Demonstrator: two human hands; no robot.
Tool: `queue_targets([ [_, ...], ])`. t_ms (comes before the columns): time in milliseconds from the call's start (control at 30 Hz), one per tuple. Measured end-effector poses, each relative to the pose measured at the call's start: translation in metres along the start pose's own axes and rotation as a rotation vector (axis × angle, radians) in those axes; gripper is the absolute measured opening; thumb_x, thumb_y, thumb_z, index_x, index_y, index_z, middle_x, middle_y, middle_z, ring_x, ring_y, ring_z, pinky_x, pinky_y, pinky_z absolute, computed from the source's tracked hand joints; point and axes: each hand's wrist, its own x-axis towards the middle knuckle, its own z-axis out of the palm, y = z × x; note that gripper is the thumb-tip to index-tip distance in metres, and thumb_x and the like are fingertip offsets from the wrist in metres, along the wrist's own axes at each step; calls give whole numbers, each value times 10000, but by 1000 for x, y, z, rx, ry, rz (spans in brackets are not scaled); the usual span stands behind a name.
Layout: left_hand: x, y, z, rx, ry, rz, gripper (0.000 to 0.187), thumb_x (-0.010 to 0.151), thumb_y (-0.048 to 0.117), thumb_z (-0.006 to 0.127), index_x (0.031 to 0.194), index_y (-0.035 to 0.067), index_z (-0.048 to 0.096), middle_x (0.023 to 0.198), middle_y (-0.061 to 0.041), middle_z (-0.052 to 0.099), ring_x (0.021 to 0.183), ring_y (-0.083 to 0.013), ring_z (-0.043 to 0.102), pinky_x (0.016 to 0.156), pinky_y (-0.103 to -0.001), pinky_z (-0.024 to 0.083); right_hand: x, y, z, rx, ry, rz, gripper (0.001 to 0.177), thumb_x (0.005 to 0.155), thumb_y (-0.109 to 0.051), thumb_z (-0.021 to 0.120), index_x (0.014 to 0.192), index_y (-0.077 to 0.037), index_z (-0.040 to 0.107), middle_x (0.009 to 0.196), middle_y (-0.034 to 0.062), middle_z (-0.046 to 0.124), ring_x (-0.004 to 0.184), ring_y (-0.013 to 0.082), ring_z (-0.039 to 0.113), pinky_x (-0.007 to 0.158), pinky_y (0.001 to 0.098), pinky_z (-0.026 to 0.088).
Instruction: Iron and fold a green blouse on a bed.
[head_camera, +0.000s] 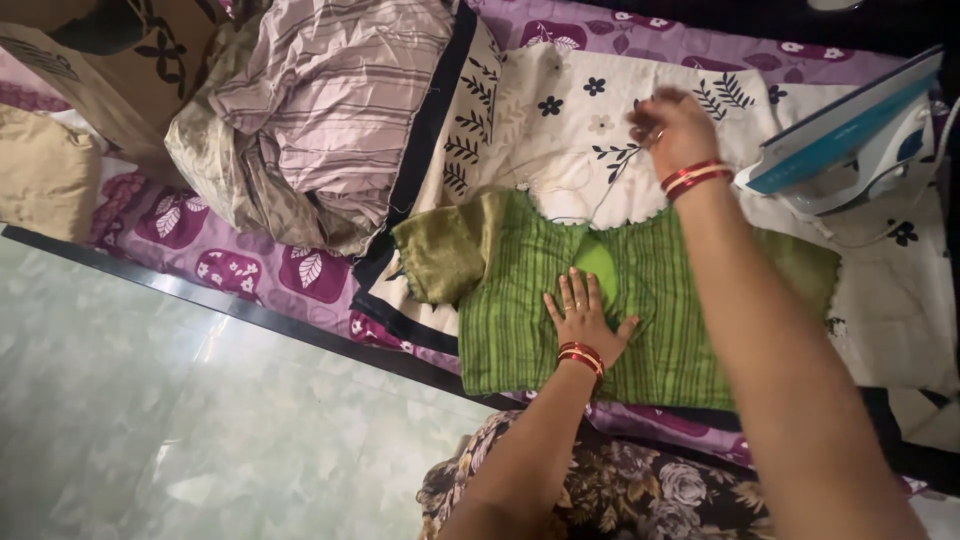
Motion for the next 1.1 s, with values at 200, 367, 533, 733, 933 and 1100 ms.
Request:
queue_targets([
  [200,-2,2,-5,-10,33,4,1073,854,720,521,1611,29,203,1698,-218,74,1571,-376,26,1210,-630,-45,-6,-20,2,-243,32,-137,259,914,-41,699,1150,-83,602,941,85,717,810,210,709,797,359,625],
  [367,-3,14,-19,-58,143,46,918,880,639,583,1544,38,381,1684,-235,214,1567,-391,159,1234,-652,17,-26,78,0,-1153,-169,-302,286,873,-202,816,1069,-46,677,975,75,735,851,183,698,786,332,572],
  [533,9,-1,-32,-120,357,26,878,833,548,667,1524,56,443,1672,-230,303,1562,-417,223,1232,-662,49,-41,165,19,-1228,-358,-243,274,859,-258,780,1073,-90,745,1070,98,743,927,234,735,858,357,582],
  [733,15,-11,-58,-128,142,-182,1047,779,590,690,1568,14,315,1655,-240,214,1535,-441,137,1181,-697,9,-8,230,19,-1480,-442,-560,259,784,-212,751,1013,-104,807,1180,240,670,1071,436,620,911,495,491],
  [933,21,-17,-36,-49,22,-176,978,864,580,641,1596,41,280,1683,-260,122,1561,-433,80,1187,-695,0,3,173,25,-1437,-175,-506,177,983,-136,628,1090,-47,738,1142,199,709,1081,386,667,963,478,530],
  [1100,18,-9,-57,-101,-51,-236,944,855,580,630,1589,87,297,1691,-223,116,1563,-400,79,1205,-670,4,-49,62,27,-925,-46,-627,217,1006,-46,671,1212,-45,737,1229,102,708,1066,185,700,865,298,578],
])
